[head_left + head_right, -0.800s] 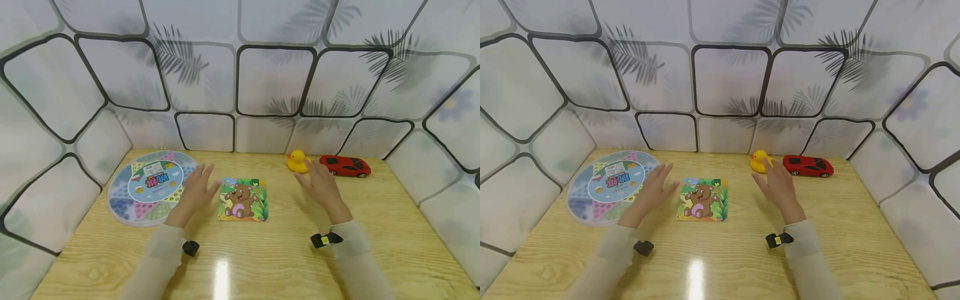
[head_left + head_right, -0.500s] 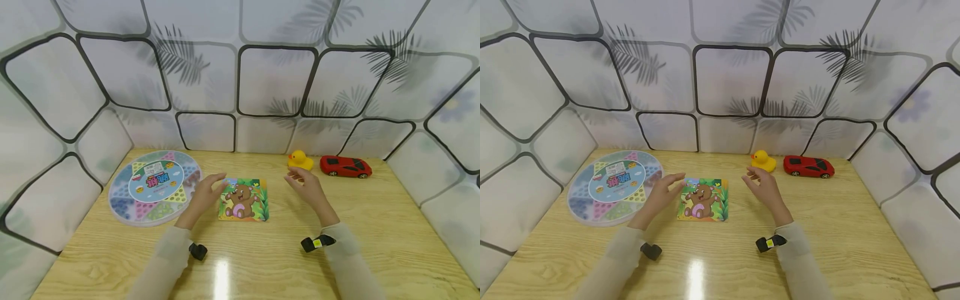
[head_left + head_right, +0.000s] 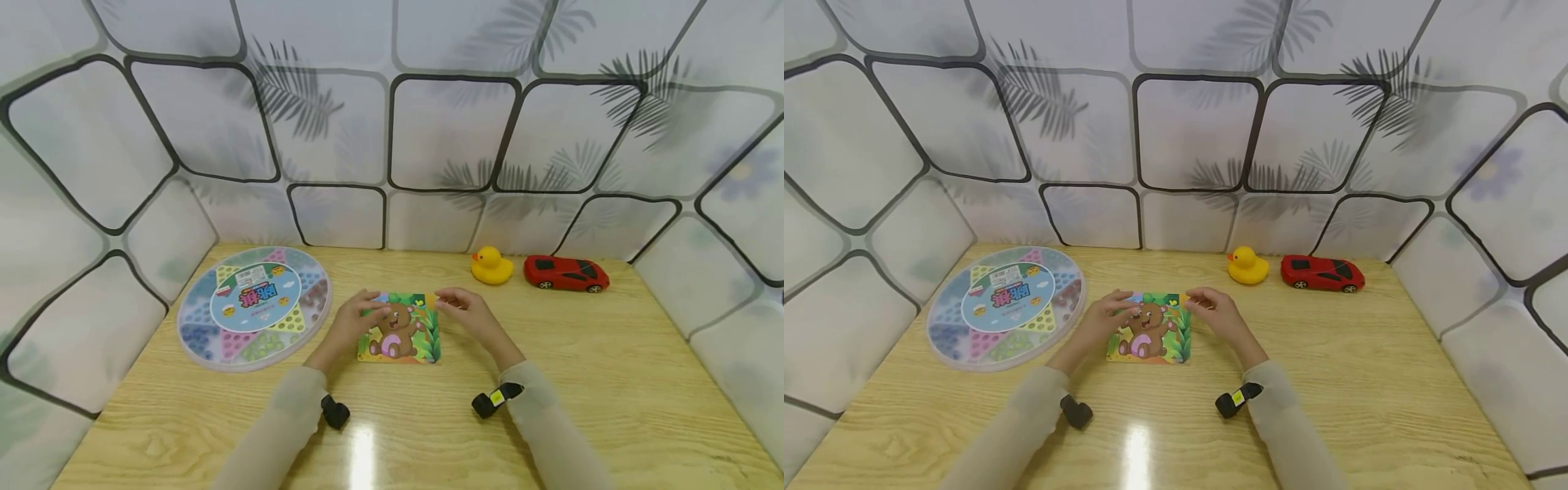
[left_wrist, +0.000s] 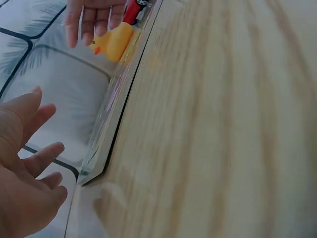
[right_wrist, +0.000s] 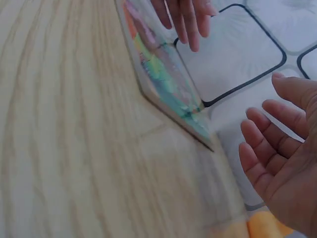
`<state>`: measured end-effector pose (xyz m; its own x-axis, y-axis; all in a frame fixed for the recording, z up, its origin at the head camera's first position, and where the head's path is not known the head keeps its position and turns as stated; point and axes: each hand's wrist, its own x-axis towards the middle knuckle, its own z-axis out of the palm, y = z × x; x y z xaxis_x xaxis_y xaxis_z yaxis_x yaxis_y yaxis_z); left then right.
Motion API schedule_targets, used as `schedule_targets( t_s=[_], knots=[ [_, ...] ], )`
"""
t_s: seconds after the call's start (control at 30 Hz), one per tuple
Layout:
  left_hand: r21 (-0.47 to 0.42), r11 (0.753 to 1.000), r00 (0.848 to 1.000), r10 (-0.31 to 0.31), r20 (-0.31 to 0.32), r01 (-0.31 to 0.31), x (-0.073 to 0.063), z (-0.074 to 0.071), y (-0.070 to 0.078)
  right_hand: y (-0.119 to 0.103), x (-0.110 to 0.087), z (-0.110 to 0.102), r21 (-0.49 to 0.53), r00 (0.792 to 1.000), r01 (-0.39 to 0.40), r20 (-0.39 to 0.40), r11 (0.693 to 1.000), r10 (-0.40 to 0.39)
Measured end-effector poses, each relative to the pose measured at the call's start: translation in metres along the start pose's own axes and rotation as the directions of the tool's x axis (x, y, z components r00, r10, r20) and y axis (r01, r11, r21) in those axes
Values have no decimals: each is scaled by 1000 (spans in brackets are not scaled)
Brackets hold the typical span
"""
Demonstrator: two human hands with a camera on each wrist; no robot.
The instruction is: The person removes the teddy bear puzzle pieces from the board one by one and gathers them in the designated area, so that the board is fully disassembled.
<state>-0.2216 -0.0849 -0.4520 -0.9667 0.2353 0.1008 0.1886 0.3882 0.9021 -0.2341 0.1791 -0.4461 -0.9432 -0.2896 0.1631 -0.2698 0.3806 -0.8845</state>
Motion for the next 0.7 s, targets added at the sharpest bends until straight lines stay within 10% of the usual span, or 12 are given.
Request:
schedule_targets(
  t_s=[0.23,0.4,0.7],
  knots=[
    [67,997,988,-53,145,43,6,7,-9,-6,4,8,21,997,-39,61,999,38],
    [67,997,986,-35,164,25,6,9,-14,-23,2,10,-4,994,-51,93,999,51],
    [186,982,987,-44,155,15,6,11,-8,18,17,15,-91,990,-101,92,991,109]
  ],
)
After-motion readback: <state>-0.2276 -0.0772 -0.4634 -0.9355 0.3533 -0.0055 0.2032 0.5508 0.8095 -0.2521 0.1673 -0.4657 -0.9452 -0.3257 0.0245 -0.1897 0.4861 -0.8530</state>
